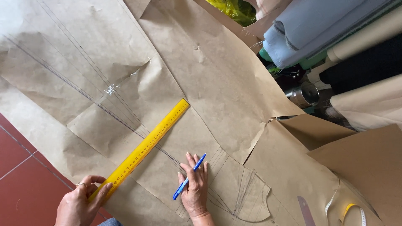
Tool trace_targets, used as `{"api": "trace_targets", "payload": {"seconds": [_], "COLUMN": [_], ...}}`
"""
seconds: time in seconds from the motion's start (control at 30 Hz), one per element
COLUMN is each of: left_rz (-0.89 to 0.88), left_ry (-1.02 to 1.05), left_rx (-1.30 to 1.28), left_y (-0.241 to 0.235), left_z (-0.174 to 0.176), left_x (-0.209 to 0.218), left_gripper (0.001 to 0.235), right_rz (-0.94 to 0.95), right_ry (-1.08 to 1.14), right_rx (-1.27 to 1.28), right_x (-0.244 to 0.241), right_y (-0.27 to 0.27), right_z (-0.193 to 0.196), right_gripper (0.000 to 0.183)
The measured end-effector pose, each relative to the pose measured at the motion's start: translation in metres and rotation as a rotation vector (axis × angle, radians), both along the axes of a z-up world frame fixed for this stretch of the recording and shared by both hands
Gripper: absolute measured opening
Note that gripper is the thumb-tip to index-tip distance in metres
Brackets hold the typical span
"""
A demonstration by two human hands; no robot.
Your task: The person uses a yellow ruler and a blue pen to draw straight lines and mark measurements on a large sheet of brown paper. They repeatedly reposition the ruler and draw lines to create a pattern layout on the table.
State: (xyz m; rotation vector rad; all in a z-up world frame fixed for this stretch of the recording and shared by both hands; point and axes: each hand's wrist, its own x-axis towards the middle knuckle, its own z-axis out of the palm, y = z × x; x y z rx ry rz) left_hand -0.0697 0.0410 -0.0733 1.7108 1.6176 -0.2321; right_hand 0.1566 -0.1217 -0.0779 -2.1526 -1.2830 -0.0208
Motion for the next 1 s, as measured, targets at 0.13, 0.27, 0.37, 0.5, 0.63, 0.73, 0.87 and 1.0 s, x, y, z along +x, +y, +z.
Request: {"api": "trace_targets", "payload": {"seconds": [0.13, 0.27, 0.37, 0.5, 0.63, 0.73, 0.87, 1.0], "left_rz": [-0.018, 0.008, -0.012, -0.008, -0.005, 0.03, 0.049, 0.045], "left_ry": [0.01, -0.003, 0.038, 0.062, 0.057, 0.035, -0.002, -0.027], "left_rx": [-0.014, -0.057, -0.056, -0.071, -0.067, -0.029, 0.03, 0.043], "left_y": [0.003, 0.005, 0.005, 0.006, 0.006, 0.005, 0.003, 0.003], "left_z": [-0.004, 0.001, 0.002, 0.004, 0.002, 0.002, -0.003, -0.003], "left_x": [0.0, 0.002, 0.004, 0.006, 0.004, 0.001, -0.004, -0.004], "left_gripper": [0.026, 0.024, 0.025, 0.028, 0.029, 0.029, 0.027, 0.026], "right_rz": [0.002, 0.005, -0.002, 0.002, 0.002, 0.003, 0.002, 0.003], "right_ry": [0.0, 0.001, -0.004, 0.011, 0.011, 0.009, 0.01, 0.01], "right_rx": [0.002, -0.008, -0.004, -0.008, -0.017, -0.008, -0.005, -0.005], "right_x": [0.0, 0.0, 0.0, 0.0, 0.0, 0.0, 0.0, 0.0], "right_y": [0.0, 0.001, 0.001, 0.001, 0.001, 0.001, 0.001, 0.001], "right_z": [0.0, 0.001, 0.0, 0.002, 0.002, 0.002, 0.001, 0.001], "right_gripper": [0.023, 0.024, 0.023, 0.023, 0.024, 0.023, 0.023, 0.024]}}
